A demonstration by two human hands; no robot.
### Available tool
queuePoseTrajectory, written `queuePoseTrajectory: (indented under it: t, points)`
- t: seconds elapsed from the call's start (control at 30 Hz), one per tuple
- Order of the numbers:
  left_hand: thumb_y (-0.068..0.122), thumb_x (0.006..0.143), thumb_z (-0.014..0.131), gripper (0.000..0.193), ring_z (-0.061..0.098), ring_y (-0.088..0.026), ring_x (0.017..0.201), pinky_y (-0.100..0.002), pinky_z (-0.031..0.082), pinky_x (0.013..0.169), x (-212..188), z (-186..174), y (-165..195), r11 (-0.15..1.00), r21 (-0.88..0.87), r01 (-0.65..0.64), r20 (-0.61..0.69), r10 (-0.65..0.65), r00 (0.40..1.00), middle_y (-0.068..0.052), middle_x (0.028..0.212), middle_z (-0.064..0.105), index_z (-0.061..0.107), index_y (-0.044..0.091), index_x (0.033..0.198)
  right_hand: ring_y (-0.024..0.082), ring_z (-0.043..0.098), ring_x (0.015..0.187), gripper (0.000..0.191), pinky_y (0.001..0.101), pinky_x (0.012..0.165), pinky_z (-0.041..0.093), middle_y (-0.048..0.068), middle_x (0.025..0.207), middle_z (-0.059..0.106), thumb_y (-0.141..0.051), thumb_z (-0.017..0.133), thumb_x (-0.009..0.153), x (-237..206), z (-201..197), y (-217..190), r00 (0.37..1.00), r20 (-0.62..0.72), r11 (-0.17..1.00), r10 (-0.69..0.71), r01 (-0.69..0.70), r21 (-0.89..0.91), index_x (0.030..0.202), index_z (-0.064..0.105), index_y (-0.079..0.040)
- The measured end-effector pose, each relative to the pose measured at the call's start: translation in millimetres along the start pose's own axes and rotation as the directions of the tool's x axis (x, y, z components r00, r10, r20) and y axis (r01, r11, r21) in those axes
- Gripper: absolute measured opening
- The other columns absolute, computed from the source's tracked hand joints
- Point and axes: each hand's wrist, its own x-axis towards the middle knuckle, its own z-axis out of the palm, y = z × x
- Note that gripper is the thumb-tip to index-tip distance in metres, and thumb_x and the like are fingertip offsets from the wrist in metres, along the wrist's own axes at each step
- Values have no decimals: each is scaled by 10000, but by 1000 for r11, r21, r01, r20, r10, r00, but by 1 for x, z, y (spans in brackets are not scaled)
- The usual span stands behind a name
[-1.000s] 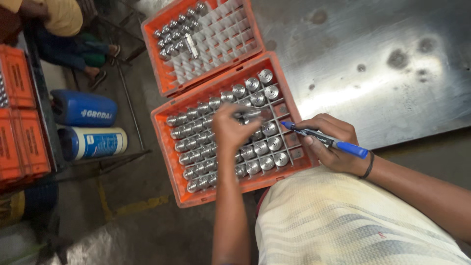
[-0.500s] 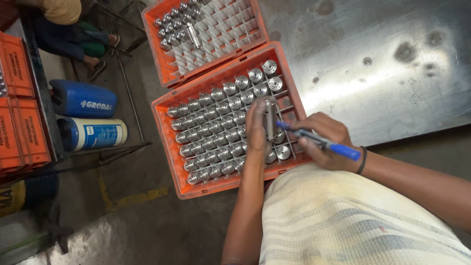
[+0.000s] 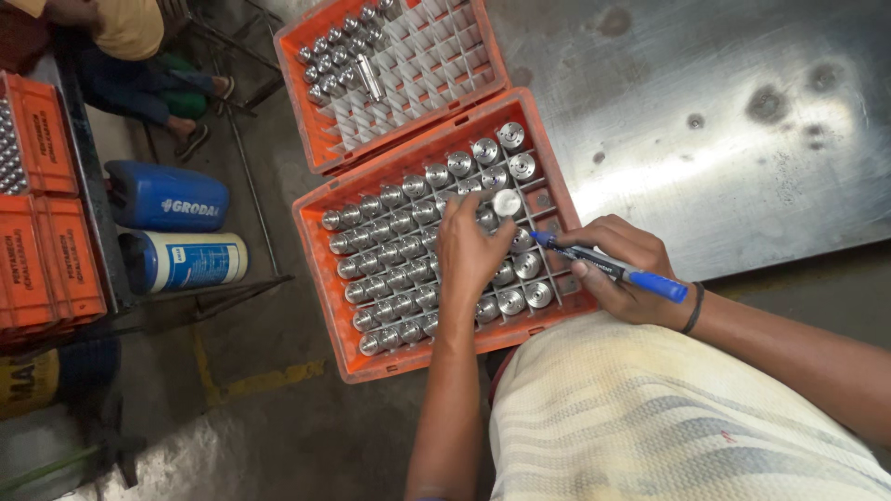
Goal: The person holds a blue marker and picks machined metal parts one at a time from an orange crate, marks each part, and places it into a compartmentalized grid tray. The person repeats this pick-mark-place cycle continuously across the crate of parts.
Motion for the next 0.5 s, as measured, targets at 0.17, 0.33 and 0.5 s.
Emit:
queuePoseTrajectory:
  t: [0.17, 0.33, 0.5]
  points:
    - [284, 668, 892, 587, 705, -375, 836, -480, 562, 664, 24, 1, -6, 967, 185, 177, -142, -152, 978, -260, 1135, 647, 697, -37, 1119, 211, 708, 833, 240, 322, 715, 557, 131, 939, 725, -134, 635, 952, 1, 4, 4, 1000, 8, 1000, 6, -7, 7, 1138, 672, 13]
    - [336, 675, 865, 428, 746, -233, 864, -408, 613, 780, 39, -23, -35, 998, -12, -61, -174, 58, 983, -105, 961, 757, 762, 78, 1001, 204, 692, 790, 230, 332, 682, 538, 111, 898, 724, -108, 652, 926, 8, 1, -2, 1000, 13, 1000, -2, 2, -9, 1123, 682, 5]
    - [375, 971, 654, 480, 704, -191, 800, -366, 605, 796, 20, -19, -39, 243, -966, 87, 81, -35, 996, -112, 997, 746, 638, 11, 1283, 259, 668, 789, 235, 411, 732, 532, 110, 884, 699, -75, 680, 839, 18, 4, -13, 975, 93, 977, -204, 209, -49, 1068, 674, -25]
